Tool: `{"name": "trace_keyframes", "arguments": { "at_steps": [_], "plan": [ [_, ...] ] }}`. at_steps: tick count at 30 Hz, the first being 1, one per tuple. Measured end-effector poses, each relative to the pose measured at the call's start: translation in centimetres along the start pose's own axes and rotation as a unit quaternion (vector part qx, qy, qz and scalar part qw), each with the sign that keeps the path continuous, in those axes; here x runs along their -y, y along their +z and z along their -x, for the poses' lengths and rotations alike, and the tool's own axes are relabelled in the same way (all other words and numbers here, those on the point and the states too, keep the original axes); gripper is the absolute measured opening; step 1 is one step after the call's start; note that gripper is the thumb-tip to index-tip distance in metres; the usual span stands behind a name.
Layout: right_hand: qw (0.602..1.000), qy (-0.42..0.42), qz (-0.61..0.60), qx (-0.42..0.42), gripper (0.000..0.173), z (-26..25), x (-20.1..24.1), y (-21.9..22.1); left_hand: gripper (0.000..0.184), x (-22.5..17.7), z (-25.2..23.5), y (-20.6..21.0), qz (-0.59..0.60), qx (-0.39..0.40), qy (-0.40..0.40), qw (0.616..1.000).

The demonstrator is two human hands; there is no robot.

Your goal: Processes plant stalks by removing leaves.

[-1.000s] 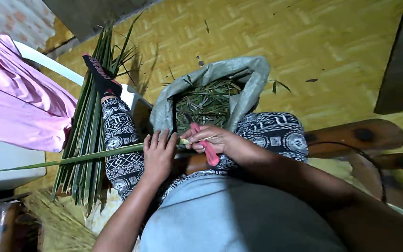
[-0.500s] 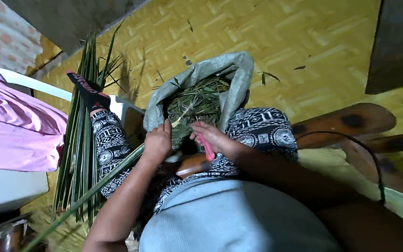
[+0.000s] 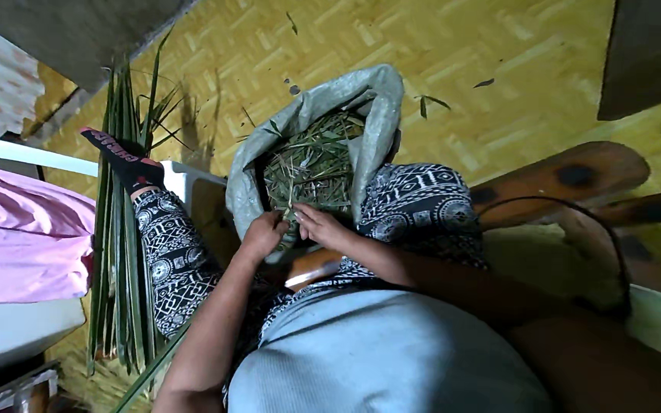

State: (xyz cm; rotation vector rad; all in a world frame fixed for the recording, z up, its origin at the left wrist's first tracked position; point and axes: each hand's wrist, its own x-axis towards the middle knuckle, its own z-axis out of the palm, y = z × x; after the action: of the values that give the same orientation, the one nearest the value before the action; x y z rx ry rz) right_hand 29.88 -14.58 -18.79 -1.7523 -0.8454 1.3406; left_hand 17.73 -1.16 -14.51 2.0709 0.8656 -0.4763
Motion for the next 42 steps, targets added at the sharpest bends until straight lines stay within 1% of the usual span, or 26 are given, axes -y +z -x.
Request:
{"name": "trace_keyframes", "arguments": {
  "at_steps": [2, 3, 6, 9, 12, 17, 25, 31, 36, 40, 42],
  "plan": [
    [1.000, 0.018, -0.022, 0.006, 0.047, -0.3, -0.1, 0.0, 0.048, 0.0, 0.0, 0.6, -0.057, -0.005, 0.010, 0.998],
    [0.999, 0.021, -0.034, 0.008, 0.047, -0.2, -0.1, 0.1, 0.048, 0.2, -0.1, 1.1, -0.090, -0.008, 0.007, 0.996],
    [0.999, 0.019, -0.027, 0.011, 0.046, -0.2, -0.3, 0.1, 0.039, -0.1, -0.2, 1.8, -0.149, -0.007, -0.024, 0.989],
    [0.999, 0.005, 0.032, 0.025, 0.044, 0.0, -0.1, 0.0, 0.036, -0.5, -0.2, 2.1, -0.165, -0.001, -0.050, 0.985],
    [0.996, -0.007, 0.082, 0.026, 0.043, 0.2, 0.2, 0.4, 0.035, -0.6, -0.3, 2.3, -0.163, -0.009, -0.066, 0.984],
    [0.994, -0.002, 0.104, 0.024, 0.043, 0.5, 0.2, 0.6, 0.035, -0.5, -0.4, 2.6, -0.121, -0.020, -0.058, 0.991],
    [0.990, -0.022, 0.137, 0.012, 0.043, 0.4, 0.2, 0.5, 0.031, -0.5, -0.6, 2.7, -0.140, -0.033, -0.075, 0.987],
    [0.987, -0.003, 0.161, 0.012, 0.044, 0.3, 0.5, 0.7, 0.031, -0.1, -1.0, 3.2, -0.164, -0.039, -0.074, 0.983],
    [0.988, 0.053, 0.144, 0.014, 0.045, -0.3, 1.4, 0.7, 0.031, -0.6, -0.7, 3.7, -0.186, -0.041, -0.078, 0.979],
    [0.994, 0.059, 0.089, 0.010, 0.047, -0.9, 1.1, 0.3, 0.030, -0.9, -0.9, 3.6, -0.174, -0.054, -0.070, 0.981],
    [0.995, 0.059, 0.080, 0.012, 0.046, -0.8, 0.7, 0.3, 0.030, -0.6, -1.2, 3.4, -0.168, -0.056, -0.072, 0.982]
  ]
}}
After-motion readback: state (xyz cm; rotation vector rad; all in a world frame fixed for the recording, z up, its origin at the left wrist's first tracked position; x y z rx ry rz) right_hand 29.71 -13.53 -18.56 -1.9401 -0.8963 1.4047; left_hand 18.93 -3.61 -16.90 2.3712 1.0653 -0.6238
